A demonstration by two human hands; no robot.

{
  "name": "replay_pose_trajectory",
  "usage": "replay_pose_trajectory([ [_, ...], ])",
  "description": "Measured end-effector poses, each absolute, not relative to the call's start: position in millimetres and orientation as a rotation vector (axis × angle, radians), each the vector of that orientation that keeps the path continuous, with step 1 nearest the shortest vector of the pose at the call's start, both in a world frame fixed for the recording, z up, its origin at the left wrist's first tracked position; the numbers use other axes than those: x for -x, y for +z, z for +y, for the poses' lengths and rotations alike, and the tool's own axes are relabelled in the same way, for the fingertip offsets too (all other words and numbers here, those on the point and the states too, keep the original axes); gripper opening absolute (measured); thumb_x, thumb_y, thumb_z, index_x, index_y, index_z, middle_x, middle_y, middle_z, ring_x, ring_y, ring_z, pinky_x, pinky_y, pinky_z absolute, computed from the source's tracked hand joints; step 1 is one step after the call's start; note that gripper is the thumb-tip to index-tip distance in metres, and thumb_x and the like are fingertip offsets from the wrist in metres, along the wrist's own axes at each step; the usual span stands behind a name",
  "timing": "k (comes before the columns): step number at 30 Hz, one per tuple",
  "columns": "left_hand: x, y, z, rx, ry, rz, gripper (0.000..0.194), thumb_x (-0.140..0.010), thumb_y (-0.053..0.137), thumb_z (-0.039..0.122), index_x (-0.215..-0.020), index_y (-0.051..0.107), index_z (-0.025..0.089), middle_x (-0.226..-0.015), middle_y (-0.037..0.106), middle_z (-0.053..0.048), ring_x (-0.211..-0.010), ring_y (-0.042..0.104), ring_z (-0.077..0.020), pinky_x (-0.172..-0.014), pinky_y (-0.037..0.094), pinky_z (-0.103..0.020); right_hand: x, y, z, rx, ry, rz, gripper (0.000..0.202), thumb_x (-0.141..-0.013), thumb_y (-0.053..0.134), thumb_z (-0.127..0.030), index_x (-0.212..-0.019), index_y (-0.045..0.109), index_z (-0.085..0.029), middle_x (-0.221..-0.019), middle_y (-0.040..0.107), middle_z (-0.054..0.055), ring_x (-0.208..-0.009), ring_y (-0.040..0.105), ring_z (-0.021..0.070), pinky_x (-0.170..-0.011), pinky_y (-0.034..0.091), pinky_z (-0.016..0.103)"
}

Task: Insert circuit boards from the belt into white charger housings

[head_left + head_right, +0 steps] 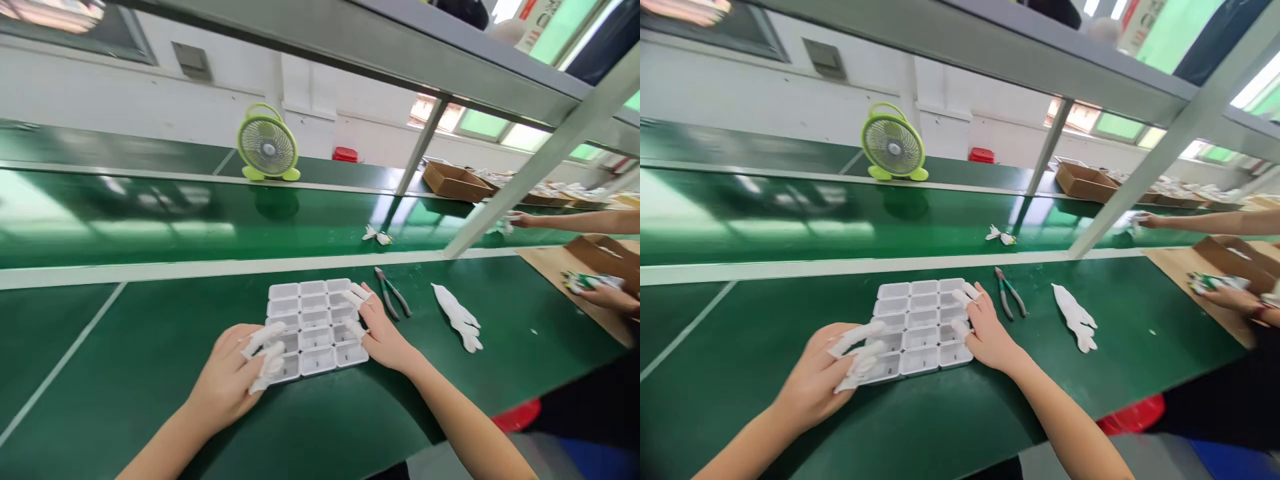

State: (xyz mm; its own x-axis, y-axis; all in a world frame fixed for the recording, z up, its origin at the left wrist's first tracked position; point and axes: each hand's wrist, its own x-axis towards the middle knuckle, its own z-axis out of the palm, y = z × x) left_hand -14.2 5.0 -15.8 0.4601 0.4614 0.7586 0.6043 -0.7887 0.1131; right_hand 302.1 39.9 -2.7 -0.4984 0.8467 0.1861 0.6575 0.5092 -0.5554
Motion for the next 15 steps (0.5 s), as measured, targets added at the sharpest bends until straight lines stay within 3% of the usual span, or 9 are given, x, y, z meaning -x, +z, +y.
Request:
replay_pose_trajectory([
  [2,8.3,-7.3,3.3,2.538,-1.217,-0.901,0.019,-0.09,0.052,0.015,-0.103,0.066,0.018,-0.112,0.073,-0.016,-0.098,0.065,-0.0275,-0.087,0.051,-0.045,-303.9,-8.9,40.5,1.194,0.536,-2.328,0.067,-0.099,0.044,-0.022,-0.161,0.022,-0.034,-0.164,0.031,0.009,-0.159,0.011,0.032,-0.123,0.028,0.066],
  [6,-2.0,-1.5,4.1,2.665,-1.098,-0.816,0.03,-0.094,0.058,0.042,-0.105,0.066,0.015,-0.111,0.072,-0.017,-0.1,0.065,-0.0256,-0.086,0.053,-0.041,-315.2,-27.0,51.1,1.148,0.362,-2.287,0.068,-0.097,0.043,-0.023,-0.161,0.021,-0.037,-0.164,0.032,0.008,-0.157,0.021,0.0341,-0.12,0.033,0.069],
  [9,-6.2,-6.7,4.9,2.755,-0.826,-0.725,0.037,-0.087,0.067,0.055,-0.082,0.066,0.018,-0.102,0.071,-0.015,-0.092,0.065,-0.0242,-0.085,0.053,-0.039,-339.6,-31.2,80.0,1.141,0.192,-2.242,0.065,-0.096,0.048,-0.035,-0.158,0.03,-0.035,-0.164,0.033,0.009,-0.155,0.024,0.0378,-0.122,0.027,0.069],
  [12,-10.8,-9.0,-0.4,2.764,-0.701,-0.661,0.029,-0.085,0.07,0.043,-0.071,0.062,0.019,-0.08,0.064,-0.008,-0.085,0.064,-0.0234,-0.085,0.053,-0.038,-370.5,-18.8,129.6,1.355,0.117,-2.085,0.065,-0.093,0.049,-0.043,-0.155,0.037,-0.027,-0.156,0.044,0.014,-0.152,0.031,0.0382,-0.123,0.028,0.064],
  [15,-13.1,-6.7,-7.5,2.688,-0.854,-0.671,0.019,-0.084,0.069,0.031,-0.072,0.06,0.019,-0.078,0.062,-0.007,-0.088,0.063,-0.024,-0.09,0.053,-0.04,-391.9,1.1,186.7,1.645,0.255,-2.011,0.075,-0.089,0.051,-0.04,-0.155,0.032,-0.01,-0.155,0.043,0.024,-0.149,0.037,0.0399,-0.12,0.035,0.06],
])
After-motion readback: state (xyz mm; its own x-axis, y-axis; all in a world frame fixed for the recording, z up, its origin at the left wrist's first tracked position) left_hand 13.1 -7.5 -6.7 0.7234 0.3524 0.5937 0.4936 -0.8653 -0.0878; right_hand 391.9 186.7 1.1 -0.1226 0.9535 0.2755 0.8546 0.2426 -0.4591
